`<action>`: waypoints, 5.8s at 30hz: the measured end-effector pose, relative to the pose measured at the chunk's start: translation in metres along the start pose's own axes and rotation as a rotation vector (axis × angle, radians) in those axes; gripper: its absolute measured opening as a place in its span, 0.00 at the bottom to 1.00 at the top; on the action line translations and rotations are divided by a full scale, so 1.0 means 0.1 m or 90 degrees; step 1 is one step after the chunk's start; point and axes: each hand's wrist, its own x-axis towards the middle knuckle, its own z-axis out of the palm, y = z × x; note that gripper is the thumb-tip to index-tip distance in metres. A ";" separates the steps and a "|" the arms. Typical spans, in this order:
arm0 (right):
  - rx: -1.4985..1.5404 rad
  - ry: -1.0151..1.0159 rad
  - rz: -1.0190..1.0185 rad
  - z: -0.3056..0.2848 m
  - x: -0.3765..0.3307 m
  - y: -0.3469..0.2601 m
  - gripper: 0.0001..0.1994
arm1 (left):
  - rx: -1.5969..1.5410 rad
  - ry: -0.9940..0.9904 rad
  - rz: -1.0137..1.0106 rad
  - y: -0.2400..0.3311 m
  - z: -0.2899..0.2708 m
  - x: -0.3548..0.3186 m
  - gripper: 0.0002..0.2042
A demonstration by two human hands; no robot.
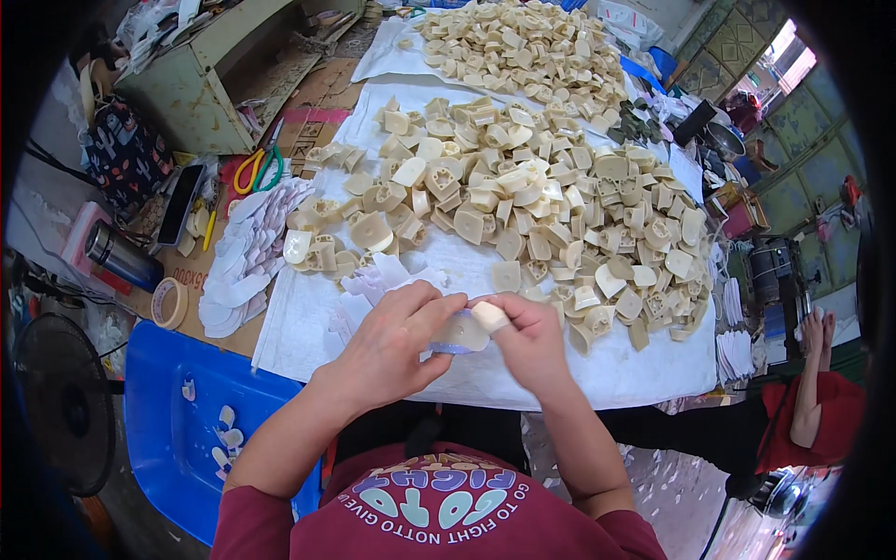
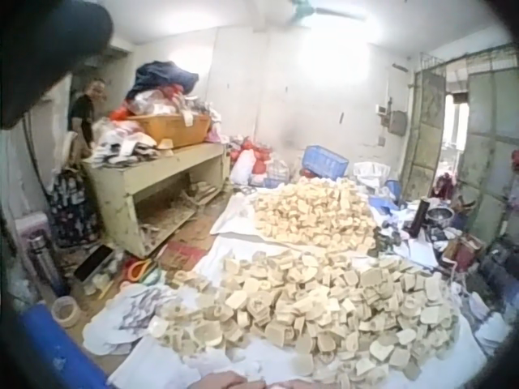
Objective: The person repeatedly picks up small beige plastic components and thin white sheets from a table. They insert the plastic parts into the sheets, fold the sheets around the parts, and place the finished units into a blue bin. The process is repetitive and involves handling items one at a time.
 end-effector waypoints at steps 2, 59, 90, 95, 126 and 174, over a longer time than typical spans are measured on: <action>0.125 -0.021 0.046 -0.04 0.00 0.01 0.09 | -0.022 0.012 0.000 0.04 -0.03 0.03 0.27; -0.353 -0.003 -0.313 0.95 0.18 0.76 0.08 | -0.269 0.322 -0.604 -0.33 -0.19 -1.42 0.11; 0.177 0.042 0.095 0.54 0.14 0.50 0.07 | -0.480 0.296 -0.354 -0.05 0.32 -0.31 0.13; 0.035 -0.081 0.036 0.23 0.15 0.54 0.07 | -0.494 0.226 -0.350 0.00 0.25 -0.32 0.12; -0.057 0.092 -0.332 0.20 -0.13 -0.11 0.19 | -1.005 0.369 -0.367 0.07 0.34 0.09 0.17; -0.419 0.022 -0.506 -0.04 0.08 -0.22 0.15 | -0.246 -0.077 -0.203 0.20 -0.20 0.10 0.24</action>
